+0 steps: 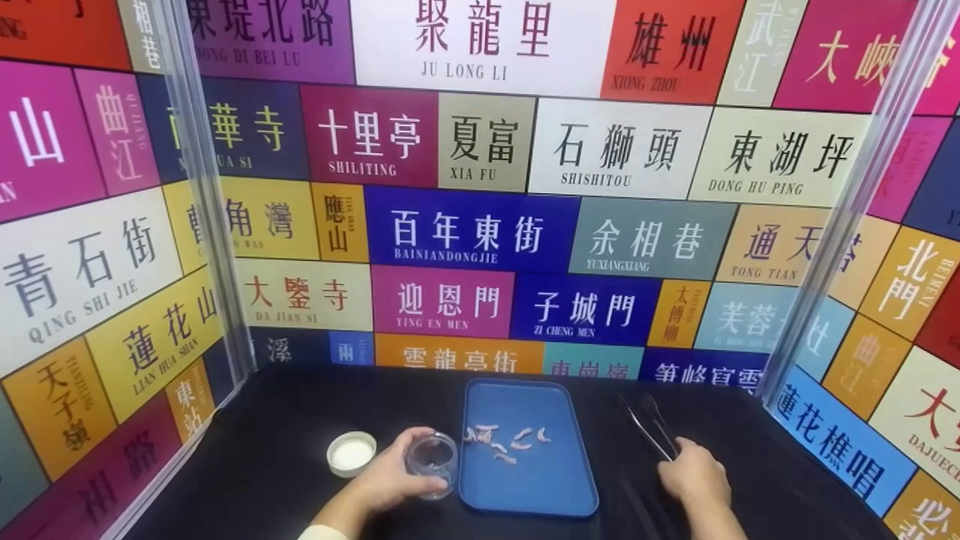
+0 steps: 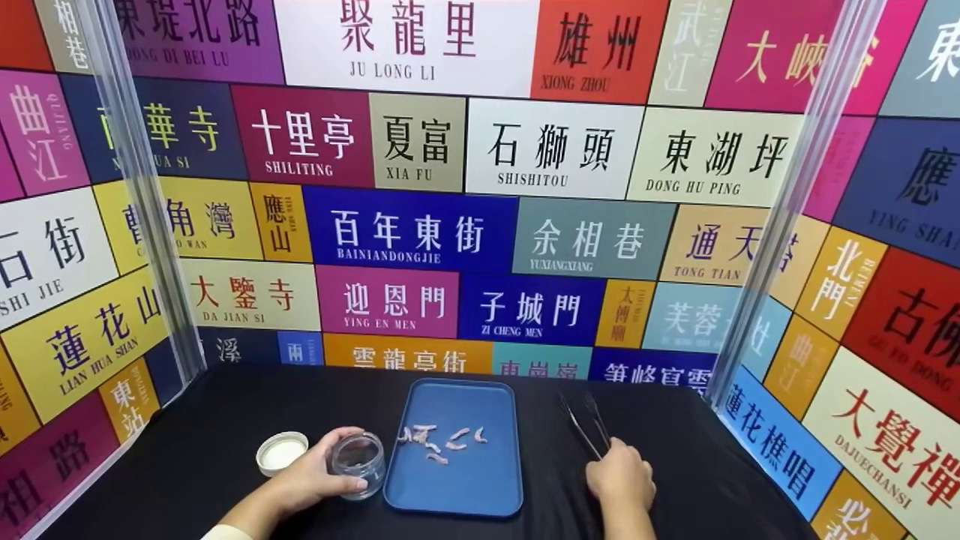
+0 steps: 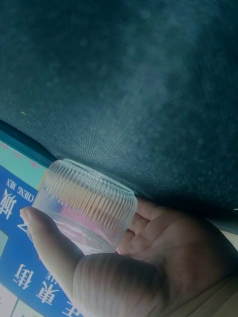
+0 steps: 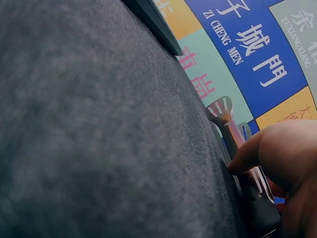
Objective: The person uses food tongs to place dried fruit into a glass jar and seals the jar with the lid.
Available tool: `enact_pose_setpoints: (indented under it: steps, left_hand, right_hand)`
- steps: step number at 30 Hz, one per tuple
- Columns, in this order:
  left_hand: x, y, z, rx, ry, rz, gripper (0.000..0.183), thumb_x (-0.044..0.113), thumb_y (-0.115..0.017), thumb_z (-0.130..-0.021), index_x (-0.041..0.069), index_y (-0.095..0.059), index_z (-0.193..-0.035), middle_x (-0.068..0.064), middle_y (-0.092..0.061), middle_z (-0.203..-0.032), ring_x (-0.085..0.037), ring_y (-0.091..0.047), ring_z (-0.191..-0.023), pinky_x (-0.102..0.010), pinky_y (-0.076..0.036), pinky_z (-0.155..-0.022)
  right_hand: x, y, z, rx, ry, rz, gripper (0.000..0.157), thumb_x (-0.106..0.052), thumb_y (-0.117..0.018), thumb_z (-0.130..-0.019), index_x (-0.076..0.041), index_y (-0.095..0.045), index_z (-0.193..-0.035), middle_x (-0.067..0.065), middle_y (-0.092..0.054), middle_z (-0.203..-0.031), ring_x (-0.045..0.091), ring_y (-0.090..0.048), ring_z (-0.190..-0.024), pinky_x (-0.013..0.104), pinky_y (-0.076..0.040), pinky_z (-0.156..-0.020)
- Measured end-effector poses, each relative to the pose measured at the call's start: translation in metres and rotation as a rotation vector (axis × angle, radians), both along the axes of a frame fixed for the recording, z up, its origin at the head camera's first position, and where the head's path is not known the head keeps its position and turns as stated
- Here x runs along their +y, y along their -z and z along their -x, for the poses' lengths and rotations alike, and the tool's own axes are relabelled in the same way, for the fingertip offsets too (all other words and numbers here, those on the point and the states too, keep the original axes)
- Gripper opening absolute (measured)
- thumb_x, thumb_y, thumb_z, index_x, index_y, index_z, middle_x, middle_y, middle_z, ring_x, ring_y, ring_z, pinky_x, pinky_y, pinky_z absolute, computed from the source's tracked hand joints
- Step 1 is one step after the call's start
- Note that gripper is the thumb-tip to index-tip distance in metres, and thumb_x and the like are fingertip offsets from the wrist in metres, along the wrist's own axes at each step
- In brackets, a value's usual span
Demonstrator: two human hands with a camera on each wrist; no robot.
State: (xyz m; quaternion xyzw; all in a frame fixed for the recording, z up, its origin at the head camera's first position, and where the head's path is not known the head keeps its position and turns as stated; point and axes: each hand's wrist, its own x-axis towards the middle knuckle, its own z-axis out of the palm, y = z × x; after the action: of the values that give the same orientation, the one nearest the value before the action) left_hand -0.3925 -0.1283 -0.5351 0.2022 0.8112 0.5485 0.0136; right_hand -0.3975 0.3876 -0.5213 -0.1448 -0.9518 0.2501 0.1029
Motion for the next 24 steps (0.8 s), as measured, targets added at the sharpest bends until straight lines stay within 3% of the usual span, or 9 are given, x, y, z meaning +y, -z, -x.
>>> enact_pose_setpoints:
  steps: [14, 20, 24]
  left_hand:
    - [-0.001, 0.001, 0.001, 0.024, -0.030, 0.057, 0.089, 0.034, -0.096, -0.076, 0.014, -0.050, -0.150, -0.012, -0.068, -0.143, -0.029, -0.065, -0.127, -0.052, -0.045, -0.114]
    - [-0.001, 0.002, 0.002, 0.034, -0.027, 0.048, 0.089, 0.033, -0.097, -0.076, 0.013, -0.051, -0.149, -0.011, -0.069, -0.141, -0.029, -0.065, -0.127, -0.051, -0.045, -0.114]
    - [-0.002, 0.001, 0.002, 0.031, -0.028, 0.046, 0.088, 0.033, -0.096, -0.076, 0.014, -0.051, -0.149, -0.011, -0.069, -0.139, -0.028, -0.066, -0.126, -0.051, -0.046, -0.113]
  right_hand:
    - [0.002, 0.006, 0.009, 0.074, -0.031, 0.101, 0.074, -0.041, -0.075, -0.091, 0.009, -0.058, -0.144, 0.035, -0.062, -0.143, 0.056, -0.061, -0.129, 0.068, -0.046, -0.110]
    - [-0.002, 0.008, 0.012, 0.079, -0.104, 0.160, 0.083, -0.060, -0.076, -0.093, 0.006, -0.062, -0.142, 0.033, -0.064, -0.142, 0.051, -0.063, -0.128, 0.068, -0.046, -0.110]
    - [-0.007, 0.008, 0.014, 0.081, -0.151, 0.161, 0.081, -0.063, -0.076, -0.091, 0.002, -0.066, -0.139, 0.029, -0.068, -0.139, 0.047, -0.065, -0.128, 0.067, -0.047, -0.110]
